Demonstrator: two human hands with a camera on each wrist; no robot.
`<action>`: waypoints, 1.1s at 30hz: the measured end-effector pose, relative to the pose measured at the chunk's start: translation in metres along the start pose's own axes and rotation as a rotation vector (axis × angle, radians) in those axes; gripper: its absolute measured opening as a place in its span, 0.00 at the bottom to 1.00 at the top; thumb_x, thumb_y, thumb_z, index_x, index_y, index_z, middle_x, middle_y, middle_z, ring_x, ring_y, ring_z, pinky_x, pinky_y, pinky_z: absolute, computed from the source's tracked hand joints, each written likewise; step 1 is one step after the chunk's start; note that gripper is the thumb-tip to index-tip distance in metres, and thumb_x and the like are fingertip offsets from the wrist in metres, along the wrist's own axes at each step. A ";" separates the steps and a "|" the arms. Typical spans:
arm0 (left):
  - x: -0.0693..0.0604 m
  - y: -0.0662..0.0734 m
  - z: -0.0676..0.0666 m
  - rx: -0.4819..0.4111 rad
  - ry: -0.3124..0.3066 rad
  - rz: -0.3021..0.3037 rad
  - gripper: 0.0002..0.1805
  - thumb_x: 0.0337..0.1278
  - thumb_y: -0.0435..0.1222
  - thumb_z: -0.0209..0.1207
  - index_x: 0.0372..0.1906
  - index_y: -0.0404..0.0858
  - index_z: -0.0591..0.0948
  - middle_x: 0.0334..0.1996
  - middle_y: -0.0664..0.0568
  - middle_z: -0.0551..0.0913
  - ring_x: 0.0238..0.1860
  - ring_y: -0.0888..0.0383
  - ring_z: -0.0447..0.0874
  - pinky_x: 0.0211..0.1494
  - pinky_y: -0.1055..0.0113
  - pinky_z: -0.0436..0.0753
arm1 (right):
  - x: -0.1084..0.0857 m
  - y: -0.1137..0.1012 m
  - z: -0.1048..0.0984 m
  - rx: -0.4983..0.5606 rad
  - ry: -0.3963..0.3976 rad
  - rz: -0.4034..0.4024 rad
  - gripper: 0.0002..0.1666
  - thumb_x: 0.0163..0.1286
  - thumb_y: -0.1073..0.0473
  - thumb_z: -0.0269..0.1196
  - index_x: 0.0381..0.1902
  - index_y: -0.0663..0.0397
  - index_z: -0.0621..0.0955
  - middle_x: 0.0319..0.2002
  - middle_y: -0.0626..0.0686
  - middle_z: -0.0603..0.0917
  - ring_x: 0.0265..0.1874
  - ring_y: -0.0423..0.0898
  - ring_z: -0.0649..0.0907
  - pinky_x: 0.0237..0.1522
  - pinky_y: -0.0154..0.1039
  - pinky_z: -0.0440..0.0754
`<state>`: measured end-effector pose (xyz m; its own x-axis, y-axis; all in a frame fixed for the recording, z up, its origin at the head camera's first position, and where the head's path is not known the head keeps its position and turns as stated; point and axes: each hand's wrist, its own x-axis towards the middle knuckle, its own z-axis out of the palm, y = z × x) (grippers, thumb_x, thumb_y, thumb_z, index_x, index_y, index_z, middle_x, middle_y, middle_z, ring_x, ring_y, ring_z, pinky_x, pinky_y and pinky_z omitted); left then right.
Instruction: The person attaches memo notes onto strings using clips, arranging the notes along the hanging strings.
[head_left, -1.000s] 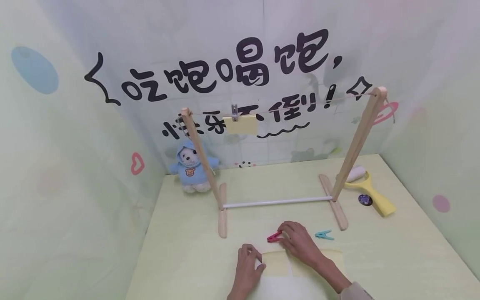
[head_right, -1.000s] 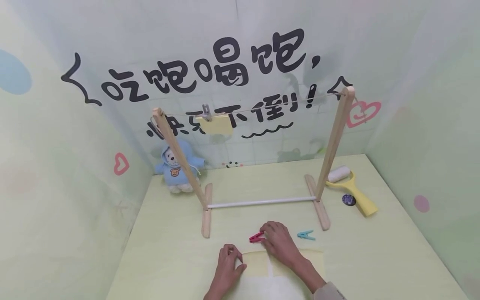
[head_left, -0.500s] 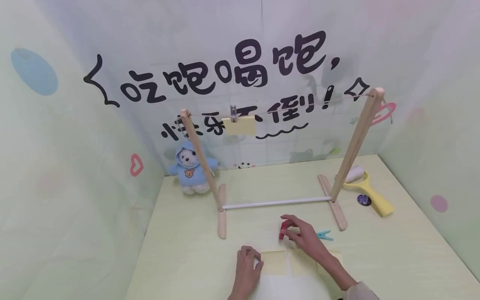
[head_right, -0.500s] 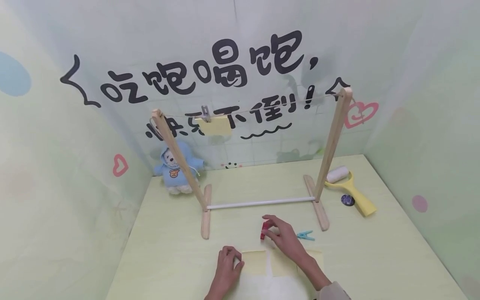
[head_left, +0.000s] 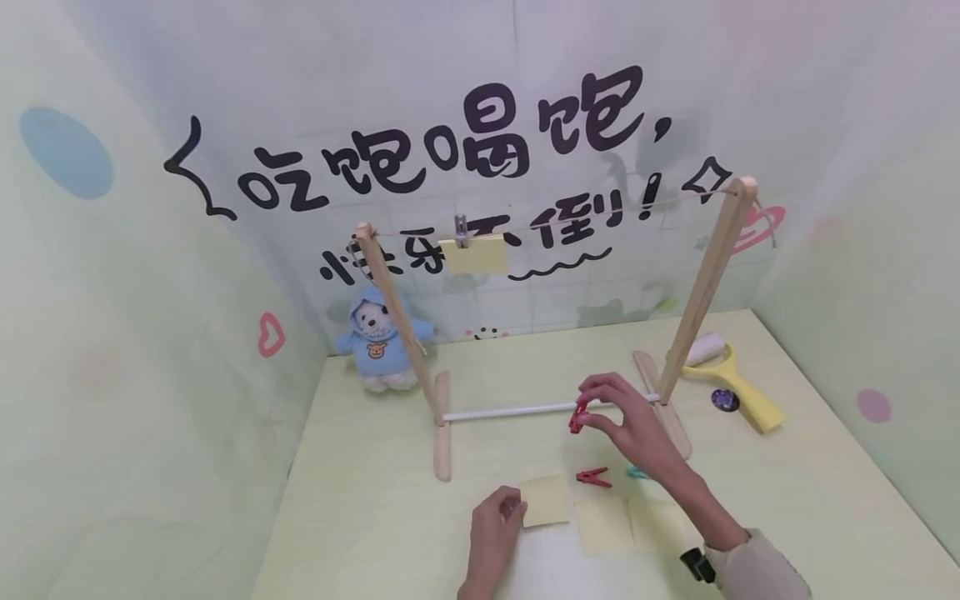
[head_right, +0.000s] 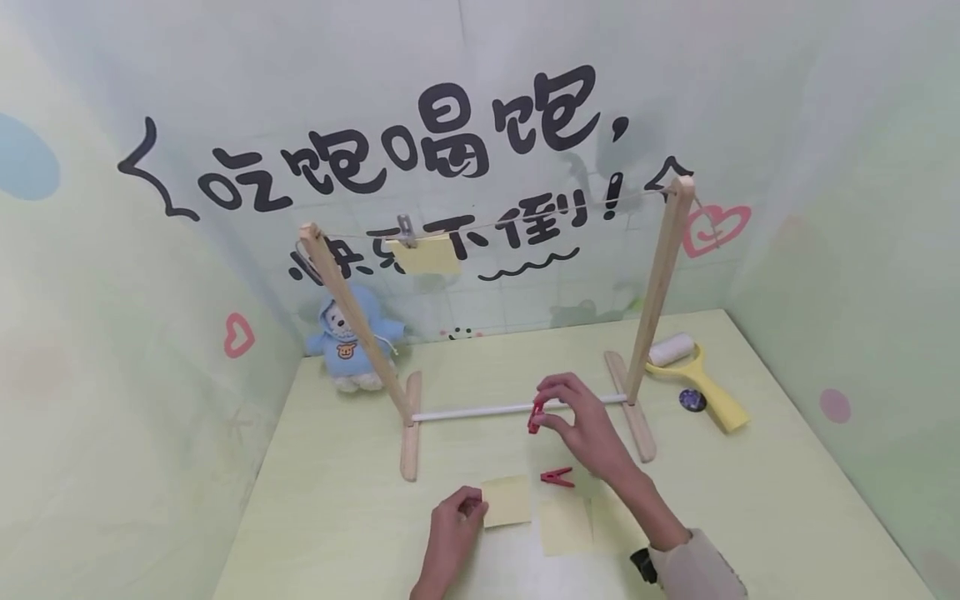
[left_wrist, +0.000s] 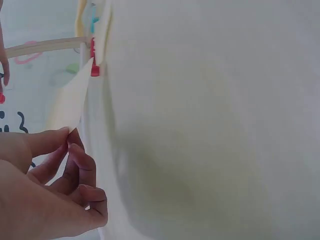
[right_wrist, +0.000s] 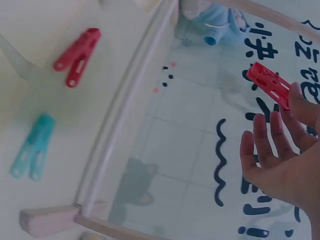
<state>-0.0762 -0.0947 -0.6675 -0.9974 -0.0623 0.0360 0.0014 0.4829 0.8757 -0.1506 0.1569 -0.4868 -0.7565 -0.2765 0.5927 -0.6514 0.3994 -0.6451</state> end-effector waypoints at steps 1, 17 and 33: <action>0.005 -0.004 0.001 -0.020 -0.005 -0.008 0.03 0.68 0.36 0.73 0.42 0.44 0.90 0.32 0.70 0.86 0.32 0.74 0.79 0.34 0.74 0.80 | 0.005 -0.004 -0.005 0.000 -0.001 -0.002 0.18 0.59 0.77 0.77 0.45 0.59 0.88 0.53 0.59 0.86 0.56 0.53 0.83 0.63 0.18 0.72; 0.069 0.172 -0.081 -0.161 0.099 0.165 0.08 0.73 0.35 0.70 0.47 0.33 0.91 0.40 0.46 0.87 0.38 0.65 0.77 0.42 0.72 0.75 | 0.078 -0.060 -0.062 0.030 0.066 -0.107 0.20 0.55 0.82 0.77 0.44 0.63 0.90 0.54 0.61 0.83 0.60 0.35 0.77 0.65 0.21 0.72; 0.136 0.280 -0.124 -0.366 0.109 0.176 0.10 0.73 0.34 0.70 0.50 0.31 0.93 0.29 0.56 0.84 0.30 0.64 0.73 0.34 0.73 0.71 | 0.182 -0.110 -0.103 -0.080 0.091 -0.211 0.12 0.62 0.77 0.77 0.44 0.73 0.89 0.55 0.67 0.81 0.49 0.34 0.78 0.52 0.24 0.76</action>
<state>-0.2022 -0.0766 -0.3576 -0.9663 -0.1076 0.2339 0.2162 0.1538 0.9642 -0.2109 0.1531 -0.2581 -0.5937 -0.2822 0.7536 -0.7848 0.4099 -0.4648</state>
